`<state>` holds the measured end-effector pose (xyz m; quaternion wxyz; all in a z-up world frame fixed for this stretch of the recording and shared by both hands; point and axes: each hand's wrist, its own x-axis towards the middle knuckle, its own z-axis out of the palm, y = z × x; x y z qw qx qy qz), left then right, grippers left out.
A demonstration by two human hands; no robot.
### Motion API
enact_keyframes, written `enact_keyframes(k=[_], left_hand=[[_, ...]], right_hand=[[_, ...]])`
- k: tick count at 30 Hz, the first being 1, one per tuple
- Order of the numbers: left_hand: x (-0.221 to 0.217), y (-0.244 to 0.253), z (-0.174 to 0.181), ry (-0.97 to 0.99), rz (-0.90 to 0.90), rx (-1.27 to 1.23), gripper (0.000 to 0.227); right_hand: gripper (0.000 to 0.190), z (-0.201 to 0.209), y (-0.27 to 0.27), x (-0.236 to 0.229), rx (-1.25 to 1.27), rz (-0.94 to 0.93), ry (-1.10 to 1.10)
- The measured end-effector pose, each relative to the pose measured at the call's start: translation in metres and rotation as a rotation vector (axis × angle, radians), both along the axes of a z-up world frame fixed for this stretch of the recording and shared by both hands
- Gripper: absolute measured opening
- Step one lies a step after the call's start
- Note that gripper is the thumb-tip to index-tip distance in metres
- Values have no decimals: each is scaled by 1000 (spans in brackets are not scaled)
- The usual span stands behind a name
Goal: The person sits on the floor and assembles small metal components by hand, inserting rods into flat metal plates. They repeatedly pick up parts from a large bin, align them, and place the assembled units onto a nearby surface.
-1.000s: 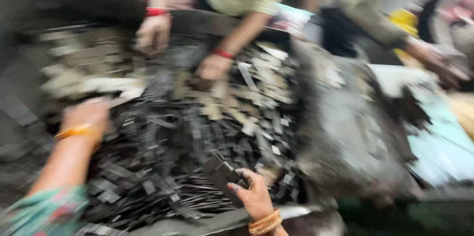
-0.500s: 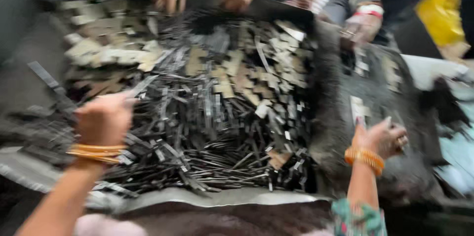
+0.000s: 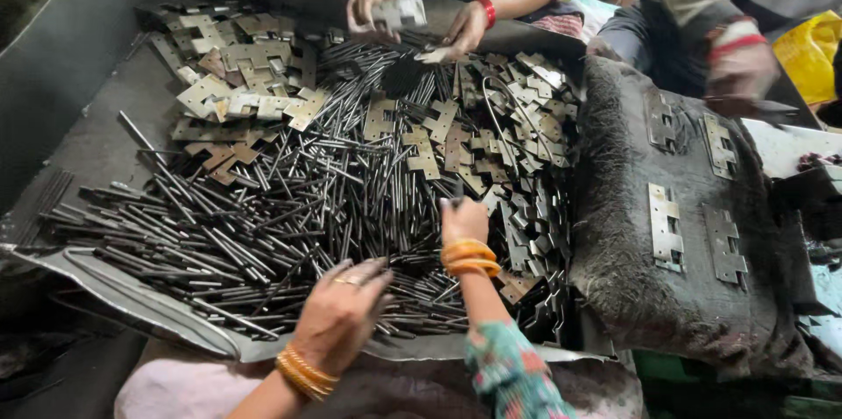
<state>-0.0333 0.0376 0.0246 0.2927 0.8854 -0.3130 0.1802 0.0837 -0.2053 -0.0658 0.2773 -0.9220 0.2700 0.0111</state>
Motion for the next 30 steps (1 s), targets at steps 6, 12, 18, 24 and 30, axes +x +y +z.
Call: enact_keyframes(k=[6, 12, 18, 24, 30], left_hand=[[38, 3, -32, 181, 177, 19, 19], [111, -118, -62, 471, 257, -152, 26], [134, -226, -70, 612, 440, -91, 40], [128, -151, -46, 697, 265, -659, 19], [49, -65, 4, -218, -149, -157, 18]], right_hand=[[12, 10, 23, -9, -711, 299, -261], [15, 117, -58, -92, -467, 303, -692], [18, 131, -114, -126, 766, -220, -1160], [26, 65, -77, -127, 1491, -309, -512], [60, 7, -10, -107, 2046, -208, -349]])
